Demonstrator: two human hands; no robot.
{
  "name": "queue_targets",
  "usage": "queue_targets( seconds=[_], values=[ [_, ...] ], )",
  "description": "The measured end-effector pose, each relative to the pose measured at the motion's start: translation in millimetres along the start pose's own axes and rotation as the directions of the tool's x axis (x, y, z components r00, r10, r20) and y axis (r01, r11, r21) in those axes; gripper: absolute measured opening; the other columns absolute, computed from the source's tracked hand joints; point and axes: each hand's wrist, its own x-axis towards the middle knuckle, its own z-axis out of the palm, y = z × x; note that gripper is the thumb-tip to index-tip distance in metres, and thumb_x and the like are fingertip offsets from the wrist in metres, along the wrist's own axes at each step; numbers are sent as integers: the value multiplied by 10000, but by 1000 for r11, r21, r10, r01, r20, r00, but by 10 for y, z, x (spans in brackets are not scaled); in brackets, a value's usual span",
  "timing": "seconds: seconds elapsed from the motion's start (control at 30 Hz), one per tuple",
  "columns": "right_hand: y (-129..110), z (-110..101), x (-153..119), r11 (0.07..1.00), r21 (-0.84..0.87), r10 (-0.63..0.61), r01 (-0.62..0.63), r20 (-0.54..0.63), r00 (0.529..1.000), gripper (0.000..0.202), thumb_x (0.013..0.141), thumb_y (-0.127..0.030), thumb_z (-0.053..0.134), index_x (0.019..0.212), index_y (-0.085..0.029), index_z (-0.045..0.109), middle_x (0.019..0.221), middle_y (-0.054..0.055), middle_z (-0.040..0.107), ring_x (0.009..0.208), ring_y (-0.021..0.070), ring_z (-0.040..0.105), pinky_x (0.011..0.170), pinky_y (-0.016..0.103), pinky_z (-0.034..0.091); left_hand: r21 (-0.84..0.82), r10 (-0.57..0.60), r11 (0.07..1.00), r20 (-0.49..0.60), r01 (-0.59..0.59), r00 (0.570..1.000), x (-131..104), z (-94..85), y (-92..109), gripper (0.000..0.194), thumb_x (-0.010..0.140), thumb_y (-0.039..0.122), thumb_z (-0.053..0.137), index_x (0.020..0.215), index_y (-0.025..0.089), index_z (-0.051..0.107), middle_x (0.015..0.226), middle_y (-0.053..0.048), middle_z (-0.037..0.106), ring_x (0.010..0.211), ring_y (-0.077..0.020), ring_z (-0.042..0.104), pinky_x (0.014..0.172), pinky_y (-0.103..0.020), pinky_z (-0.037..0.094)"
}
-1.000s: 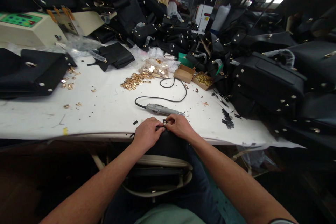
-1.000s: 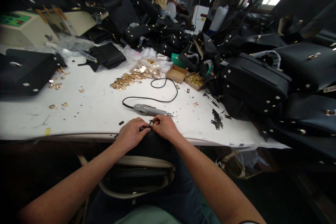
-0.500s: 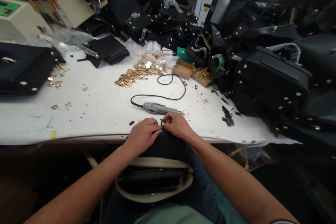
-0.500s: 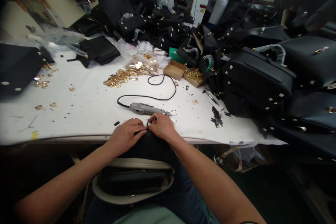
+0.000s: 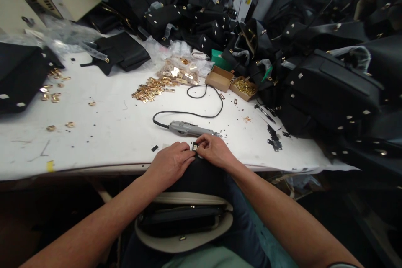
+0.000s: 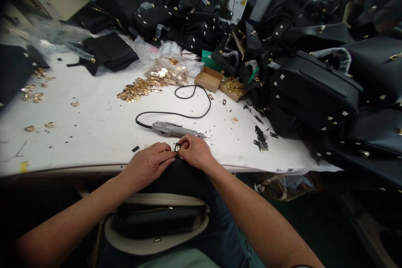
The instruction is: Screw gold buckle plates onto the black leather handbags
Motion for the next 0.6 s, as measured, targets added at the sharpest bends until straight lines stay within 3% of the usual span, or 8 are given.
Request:
queue_targets(
  seconds=[0.13,0.33,0.6],
  values=[
    [27,25,23,1000,21,13,-12,-33,999,217,759,-208,636,963,-214,707,711,-34,708,622,122,614,593,225,425,-8,-6,1000,-31,5,1000,-8,18,2,192,994,251,512,1018,240,701,972,-49,639,926,-202,590,791,-330,492],
    [68,72,74,1000,23,4,-3,-43,999,158,791,-270,652,919,-243,740,686,-41,699,594,120,596,564,221,402,-24,32,999,-76,-34,997,-4,27,-26,213,988,227,506,1082,229,697,1304,-64,610,1095,-244,565,919,-397,517],
    [-8,66,80,998,-67,-1,-5,-100,995,108,828,-265,633,827,-260,741,658,-45,680,602,127,589,570,227,386,-43,44,998,-51,-46,998,36,5,-30,224,982,229,510,1078,236,712,1237,-69,654,1040,-232,588,907,-405,542]
  ],
)
